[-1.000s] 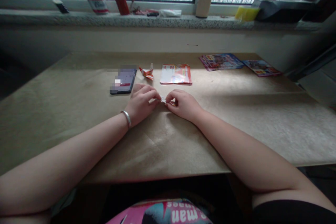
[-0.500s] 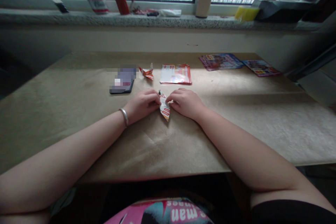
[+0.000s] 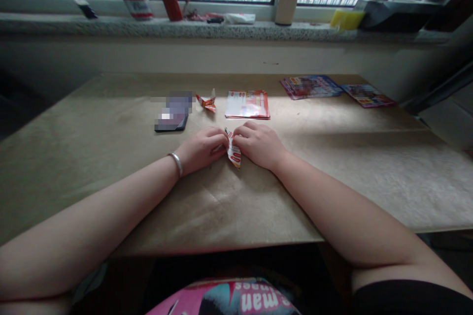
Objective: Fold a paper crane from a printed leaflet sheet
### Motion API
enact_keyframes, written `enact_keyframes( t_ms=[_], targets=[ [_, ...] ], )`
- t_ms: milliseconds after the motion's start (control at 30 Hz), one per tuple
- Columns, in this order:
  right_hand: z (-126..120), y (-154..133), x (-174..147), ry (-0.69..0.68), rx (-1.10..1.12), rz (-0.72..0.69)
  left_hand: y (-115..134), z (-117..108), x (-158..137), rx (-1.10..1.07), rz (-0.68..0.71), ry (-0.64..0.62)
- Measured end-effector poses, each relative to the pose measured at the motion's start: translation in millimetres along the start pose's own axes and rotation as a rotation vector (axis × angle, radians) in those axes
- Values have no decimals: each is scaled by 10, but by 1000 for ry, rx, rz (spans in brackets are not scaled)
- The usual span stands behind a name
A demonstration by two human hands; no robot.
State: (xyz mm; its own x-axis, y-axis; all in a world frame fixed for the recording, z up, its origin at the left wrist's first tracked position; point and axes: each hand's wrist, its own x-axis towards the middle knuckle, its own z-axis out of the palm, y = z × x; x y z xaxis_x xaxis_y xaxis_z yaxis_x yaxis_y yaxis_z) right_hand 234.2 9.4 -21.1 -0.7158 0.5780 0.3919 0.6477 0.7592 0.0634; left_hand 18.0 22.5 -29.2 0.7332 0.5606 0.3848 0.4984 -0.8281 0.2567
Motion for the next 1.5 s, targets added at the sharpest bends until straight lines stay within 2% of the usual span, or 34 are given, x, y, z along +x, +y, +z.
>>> enact_keyframes(
  t_ms=[233,533,700,933,1167,1400,1500],
  targets=[
    [80,36,25,31,36,6,-48,53,1,13,10,35],
    [43,77,-12,23,147,-89,10,-52,-68,71,38,-33],
    [22,53,-31,3,56,-120,30,-67,-87,124,37,-84],
    [-30,-55,-26,-25,-94,-76,94,-46,-63,285,26,-136],
    [-14,-69,-16,-10,-60,-68,75,-25,-75,207,12,-116],
    [34,-40,8,22,48,-43,100,18,-64,195,-90,-66],
    [39,-37,1,43,92,-37,90,34,-67,157,-76,-50]
  ],
)
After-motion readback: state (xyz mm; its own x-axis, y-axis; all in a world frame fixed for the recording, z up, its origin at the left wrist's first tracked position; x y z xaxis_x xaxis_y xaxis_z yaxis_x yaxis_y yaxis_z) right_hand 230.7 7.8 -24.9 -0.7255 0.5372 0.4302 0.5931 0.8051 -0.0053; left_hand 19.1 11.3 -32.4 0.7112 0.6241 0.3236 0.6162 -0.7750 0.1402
